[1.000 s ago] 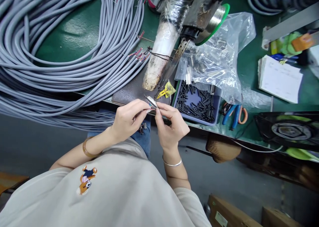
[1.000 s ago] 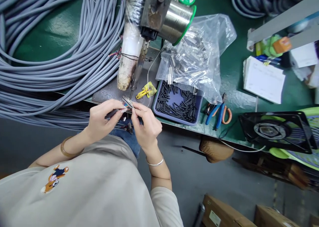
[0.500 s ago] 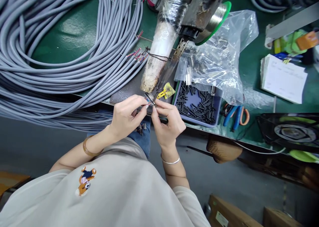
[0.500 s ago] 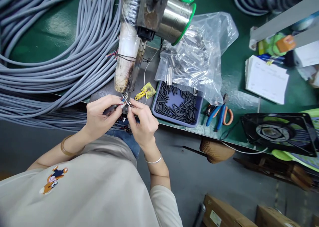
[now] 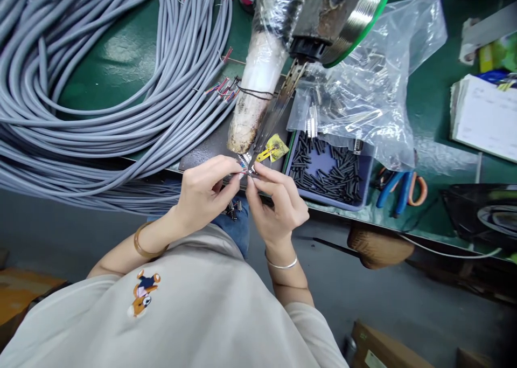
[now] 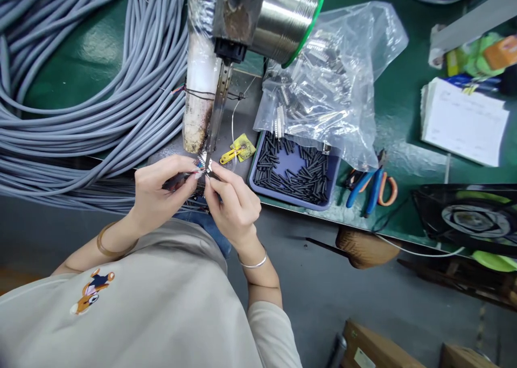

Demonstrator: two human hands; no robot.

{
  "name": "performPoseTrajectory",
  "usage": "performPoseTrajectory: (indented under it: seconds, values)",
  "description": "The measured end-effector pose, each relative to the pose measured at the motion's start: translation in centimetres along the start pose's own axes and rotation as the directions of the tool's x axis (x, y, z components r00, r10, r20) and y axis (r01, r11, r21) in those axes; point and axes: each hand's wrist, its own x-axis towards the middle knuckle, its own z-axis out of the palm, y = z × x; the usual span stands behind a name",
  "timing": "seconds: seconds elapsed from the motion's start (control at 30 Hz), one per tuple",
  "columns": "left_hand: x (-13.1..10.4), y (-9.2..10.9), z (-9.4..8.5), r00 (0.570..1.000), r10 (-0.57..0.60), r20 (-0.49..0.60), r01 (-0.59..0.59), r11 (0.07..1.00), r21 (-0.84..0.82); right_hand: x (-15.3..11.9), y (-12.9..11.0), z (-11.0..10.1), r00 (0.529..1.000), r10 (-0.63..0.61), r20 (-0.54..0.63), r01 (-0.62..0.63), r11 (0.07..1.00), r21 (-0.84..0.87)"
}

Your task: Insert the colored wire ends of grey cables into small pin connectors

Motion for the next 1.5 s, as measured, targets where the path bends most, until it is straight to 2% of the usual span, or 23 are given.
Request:
performPoseTrajectory:
  seconds: [0.17, 0.27, 0.33, 0.4, 0.47, 0.53, 0.6, 0.7, 0.77, 0.83, 0.97, 1.03, 1.1, 1.13, 1.2, 1.27, 1.3, 1.37, 1.43, 1.5]
  values:
    - [-0.5, -0.2, 0.2, 0.995, -0.089, 0.04, 0.091, 0.995, -0.035, -0.2, 0.0, -0.3, 0.997, -0.061, 0.05, 0.064, 0.996, -0.064]
    - [-0.6, 0.1, 0.2, 0.969, -0.233, 0.081, 0.243, 0.959, -0.148, -0.8, 0.4, -0.7, 0.999, -0.03, 0.034, 0.03, 1.0, 0.001]
    - [-0.4, 0.3, -0.2, 0.897, -0.4, 0.189, 0.44, 0.85, -0.29, -1.4, 0.9, -1.1, 1.0, 0.002, -0.008, 0.0, 0.99, 0.143]
    - [-0.1, 0.5, -0.8, 0.768, -0.522, 0.37, 0.64, 0.638, -0.429, -2.1, 1.4, -1.3, 0.999, 0.023, -0.036, -0.011, 0.952, 0.306]
    - [0.1, 0.7, -1.5, 0.659, -0.519, 0.544, 0.752, 0.431, -0.499, -2.7, 1.7, -1.5, 1.0, 0.022, 0.009, -0.024, 0.922, 0.387]
    - [0.2, 0.9, -2.0, 0.614, -0.46, 0.641, 0.789, 0.334, -0.516, -3.0, 1.6, -1.4, 0.996, 0.032, 0.086, -0.063, 0.919, 0.389]
    - [0.0, 1.2, -2.2, 0.63, -0.437, 0.643, 0.777, 0.332, -0.535, -3.0, 1.0, -1.3, 0.99, 0.078, 0.118, -0.116, 0.922, 0.368]
    - [-0.6, 1.6, -2.3, 0.71, -0.457, 0.535, 0.701, 0.397, -0.592, -2.4, -0.2, -1.3, 0.955, 0.267, 0.127, -0.296, 0.875, 0.382]
    - [-1.0, 1.7, -2.3, 0.763, -0.435, 0.477, 0.644, 0.445, -0.623, -1.9, -0.8, -1.5, 0.889, 0.415, 0.193, -0.457, 0.782, 0.423]
    - [-1.5, 1.6, -2.3, 0.813, -0.381, 0.44, 0.582, 0.507, -0.636, -1.3, -1.2, -1.7, 0.815, 0.507, 0.281, -0.577, 0.663, 0.477]
    - [-2.2, 1.2, -2.2, 0.906, -0.232, 0.353, 0.41, 0.686, -0.601, -0.3, -1.3, -2.0, 0.712, 0.543, 0.445, -0.692, 0.438, 0.573]
    - [-2.4, 1.1, -2.1, 0.921, -0.188, 0.341, 0.354, 0.77, -0.531, 0.0, -1.4, -2.0, 0.679, 0.536, 0.502, -0.729, 0.405, 0.553]
    - [-2.5, 1.1, -2.0, 0.892, -0.247, 0.379, 0.415, 0.78, -0.468, 0.1, -1.5, -2.1, 0.691, 0.54, 0.481, -0.723, 0.499, 0.478]
    - [-2.5, 1.1, -2.0, 0.855, -0.306, 0.419, 0.49, 0.741, -0.458, 0.1, -1.5, -2.1, 0.722, 0.539, 0.433, -0.691, 0.586, 0.423]
    - [-2.5, 0.9, -2.0, 0.755, -0.413, 0.509, 0.647, 0.593, -0.479, 0.0, -1.6, -2.3, 0.822, 0.5, 0.273, -0.566, 0.772, 0.289]
    - [-2.4, 0.6, -2.0, 0.681, -0.465, 0.565, 0.732, 0.437, -0.522, -0.1, -1.7, -2.4, 0.904, 0.421, 0.073, -0.427, 0.885, 0.185]
    - [-2.4, 0.5, -2.0, 0.663, -0.479, 0.575, 0.747, 0.383, -0.543, -0.2, -1.6, -2.5, 0.922, 0.387, -0.026, -0.377, 0.91, 0.174]
    - [-2.3, 0.1, -1.9, 0.645, -0.505, 0.574, 0.756, 0.308, -0.578, -0.6, -1.6, -2.5, 0.921, 0.349, -0.171, -0.308, 0.924, 0.225]
    - [-2.1, -0.2, -1.8, 0.634, -0.523, 0.569, 0.754, 0.258, -0.604, -1.1, -1.5, -2.5, 0.917, 0.338, -0.212, -0.276, 0.922, 0.273]
    - [-1.9, -0.4, -1.7, 0.629, -0.531, 0.568, 0.748, 0.213, -0.629, -1.8, -1.4, -2.4, 0.934, 0.309, -0.179, -0.265, 0.936, 0.232]
